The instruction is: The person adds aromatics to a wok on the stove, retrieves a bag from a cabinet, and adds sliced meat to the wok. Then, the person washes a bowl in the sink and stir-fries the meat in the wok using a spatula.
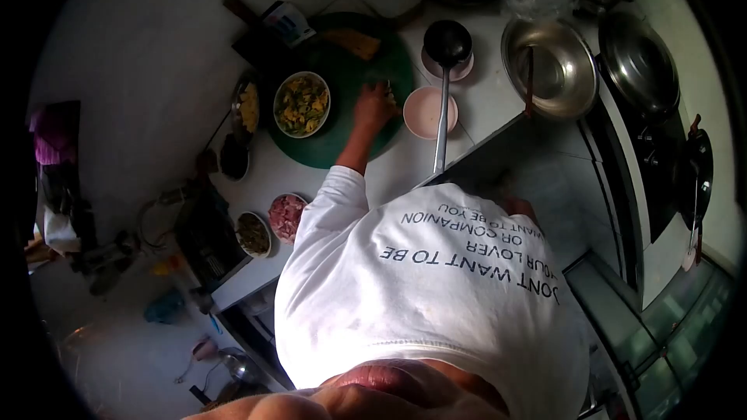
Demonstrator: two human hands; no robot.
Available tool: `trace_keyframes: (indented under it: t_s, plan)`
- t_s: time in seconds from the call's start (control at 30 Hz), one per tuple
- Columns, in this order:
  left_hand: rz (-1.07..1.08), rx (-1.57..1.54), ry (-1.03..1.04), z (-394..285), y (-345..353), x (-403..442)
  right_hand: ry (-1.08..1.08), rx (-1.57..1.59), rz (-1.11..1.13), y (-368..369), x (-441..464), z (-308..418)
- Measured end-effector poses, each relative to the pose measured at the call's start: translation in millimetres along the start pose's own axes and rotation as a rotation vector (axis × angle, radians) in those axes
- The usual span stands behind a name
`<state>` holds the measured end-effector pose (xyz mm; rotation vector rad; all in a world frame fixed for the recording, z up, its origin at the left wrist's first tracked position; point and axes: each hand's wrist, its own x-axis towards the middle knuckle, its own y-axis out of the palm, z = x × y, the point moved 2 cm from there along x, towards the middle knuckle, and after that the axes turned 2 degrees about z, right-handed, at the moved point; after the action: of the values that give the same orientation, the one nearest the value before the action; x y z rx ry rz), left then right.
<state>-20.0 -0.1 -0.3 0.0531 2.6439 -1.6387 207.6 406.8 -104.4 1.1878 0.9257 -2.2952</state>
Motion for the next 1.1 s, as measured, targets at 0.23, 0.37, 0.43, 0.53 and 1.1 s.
trace_keyframes:
  t_s: [0.23, 0.37, 0.43, 0.53, 1.1]
  plan:
    - [0.177, 0.093, 0.253, 49, 54, 36, -0.345, 0.124, -0.116, -4, 22, -10]
    - [0.132, 0.149, 0.143, 27, 35, 28, -0.345, -0.077, -0.165, -31, -21, 75]
    - [0.115, 0.141, 0.035, 13, 23, 17, -0.401, -0.053, -0.200, -41, -45, 121]
    - [0.097, 0.123, -0.015, 11, 19, 13, -0.536, -0.031, -0.187, -53, -44, 150]
    - [-0.063, -0.504, 0.327, -67, -36, -30, -0.345, 1.204, 0.514, -30, 14, 310]
